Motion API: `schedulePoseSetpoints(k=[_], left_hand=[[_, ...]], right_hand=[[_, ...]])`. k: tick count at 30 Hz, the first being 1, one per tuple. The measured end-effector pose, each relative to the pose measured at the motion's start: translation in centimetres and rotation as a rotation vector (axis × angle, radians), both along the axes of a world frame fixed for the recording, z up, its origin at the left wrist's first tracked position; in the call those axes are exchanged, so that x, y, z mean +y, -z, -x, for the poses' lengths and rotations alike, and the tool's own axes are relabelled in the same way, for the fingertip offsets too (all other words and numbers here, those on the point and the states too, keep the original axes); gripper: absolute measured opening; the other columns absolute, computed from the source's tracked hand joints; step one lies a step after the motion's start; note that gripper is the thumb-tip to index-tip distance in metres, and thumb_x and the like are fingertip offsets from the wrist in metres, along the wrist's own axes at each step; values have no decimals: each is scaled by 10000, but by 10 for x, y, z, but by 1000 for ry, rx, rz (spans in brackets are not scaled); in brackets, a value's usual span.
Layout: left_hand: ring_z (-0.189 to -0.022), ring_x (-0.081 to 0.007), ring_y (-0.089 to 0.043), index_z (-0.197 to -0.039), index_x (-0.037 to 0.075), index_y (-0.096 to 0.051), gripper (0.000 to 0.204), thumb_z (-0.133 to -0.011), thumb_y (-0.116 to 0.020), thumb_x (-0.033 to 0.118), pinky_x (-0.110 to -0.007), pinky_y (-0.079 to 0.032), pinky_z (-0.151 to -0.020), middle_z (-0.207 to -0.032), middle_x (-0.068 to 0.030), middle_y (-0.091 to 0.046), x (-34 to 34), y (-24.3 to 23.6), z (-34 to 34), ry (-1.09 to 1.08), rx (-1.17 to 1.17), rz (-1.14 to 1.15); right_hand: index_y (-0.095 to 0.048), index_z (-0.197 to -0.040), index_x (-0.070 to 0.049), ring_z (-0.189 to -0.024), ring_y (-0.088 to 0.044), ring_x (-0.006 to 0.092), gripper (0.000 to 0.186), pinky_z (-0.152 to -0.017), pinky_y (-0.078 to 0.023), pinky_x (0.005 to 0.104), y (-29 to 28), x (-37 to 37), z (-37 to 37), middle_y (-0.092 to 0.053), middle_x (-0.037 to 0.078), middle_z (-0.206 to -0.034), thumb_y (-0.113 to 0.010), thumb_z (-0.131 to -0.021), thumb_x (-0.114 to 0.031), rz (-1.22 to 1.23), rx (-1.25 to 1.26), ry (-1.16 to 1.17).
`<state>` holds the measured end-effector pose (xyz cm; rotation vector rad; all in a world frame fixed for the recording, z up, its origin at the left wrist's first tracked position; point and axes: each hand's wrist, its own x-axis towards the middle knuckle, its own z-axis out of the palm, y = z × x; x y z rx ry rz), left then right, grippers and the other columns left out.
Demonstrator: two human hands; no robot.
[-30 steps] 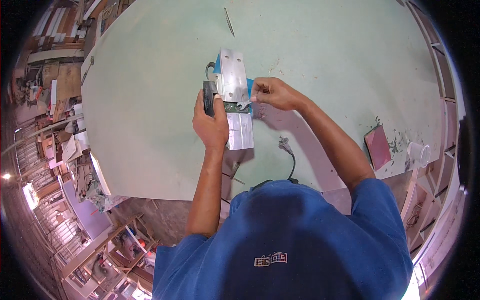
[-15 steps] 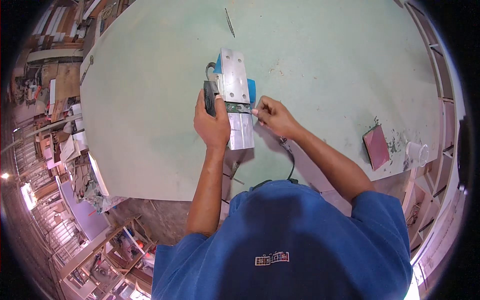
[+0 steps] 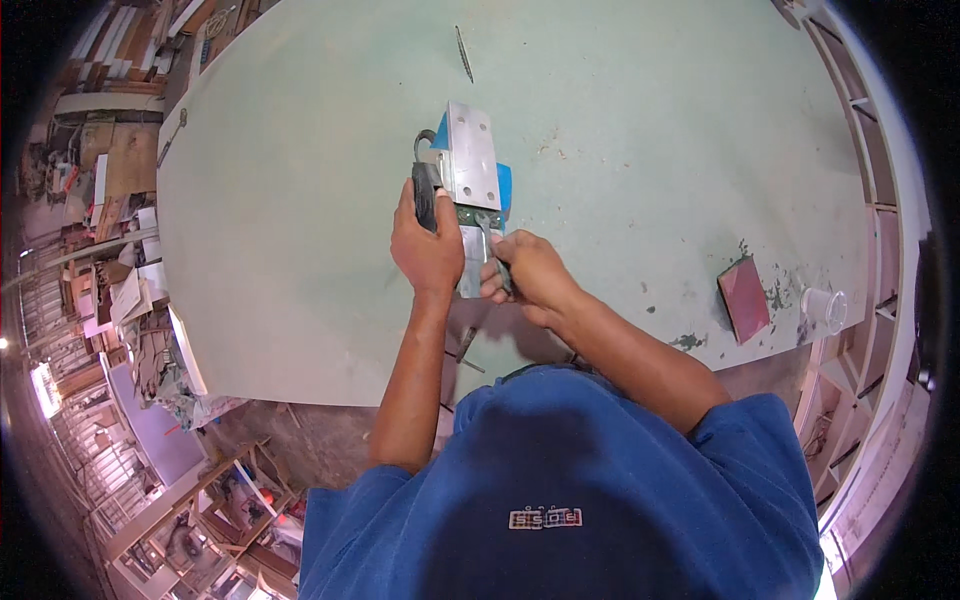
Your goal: The person assembles a power planer on a workbench by inserting a blade assembly into the unit and tightening several screws using a small wrench.
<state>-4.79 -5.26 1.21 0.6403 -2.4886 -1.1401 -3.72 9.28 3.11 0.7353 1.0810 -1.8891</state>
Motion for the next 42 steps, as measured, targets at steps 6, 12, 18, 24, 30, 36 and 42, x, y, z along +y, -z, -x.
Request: schedulePoseSetpoints(k=[6, 12, 18, 24, 30, 36, 42], left_hand=[[-1148, -399, -677, -1367, -96, -582, 585, -952, -667, 307, -451, -527, -986, -1269, -283, -665, -1, 5, -5, -6, 26, 48], [-1193, -395, -661, -1362, -93, -585, 565, -957, -663, 293, -446, -517, -1012, -1304, -281, -653, -1, 3, -1, -9, 8, 28], [-1205, -394, -654, -1372, -80, -583, 565, -959, -659, 298, -441, -509, -1028, -1321, -275, -648, -3, 6, 0, -2, 4, 23], [-1206, -393, -652, -1382, -74, -574, 568, -962, -641, 302, -442, -502, -1031, -1328, -270, -647, -1, 6, 0, -3, -13, 21], [-1206, -384, -654, -1385, -71, -570, 570, -960, -637, 302, -439, -504, -1024, -1334, -261, -648, -4, 6, -1, -7, -22, 13], [-1197, -383, -656, -1383, -60, -572, 552, -965, -632, 294, -439, -505, -1016, -1315, -254, -656, -2, 4, 0, 1, -19, 13], [-1176, -380, -662, -1387, -58, -562, 548, -964, -632, 284, -441, -509, -1004, -1302, -246, -658, -1, 3, -1, -2, -8, 1]], right_hand=[[-577, -984, -54, -521, -588, 120, 190, -467, -428, 266, 39, 45, 20, -653, 64, -718, -586, -1068, -224, -204, 471, -141], [-666, -1013, -39, -636, -574, 65, 172, -588, -461, 234, 73, 64, 51, -654, 12, -766, -633, -1043, -205, -152, 647, -306], [-683, -962, -17, -668, -564, 75, 200, -606, -471, 249, 89, 52, 58, -622, -1, -758, -659, -1025, -205, 12, 642, -413], [-682, -1006, -22, -698, -584, 79, 187, -645, -470, 256, 105, 53, 72, -649, -4, -795, -654, -1032, -205, 23, 763, -470], [-695, -952, -18, -686, -550, 80, 189, -626, -467, 278, 95, 52, 88, -623, -6, -776, -688, -1007, -199, -14, 835, -556], [-626, -914, -19, -716, -547, 96, 220, -656, -477, 298, 99, 51, 68, -579, -11, -762, -643, -1030, -205, -18, 855, -536], [-589, -921, -25, -690, -530, 109, 234, -634, -450, 325, 88, 45, 39, -548, 16, -721, -602, -1045, -222, -204, 833, -469]])
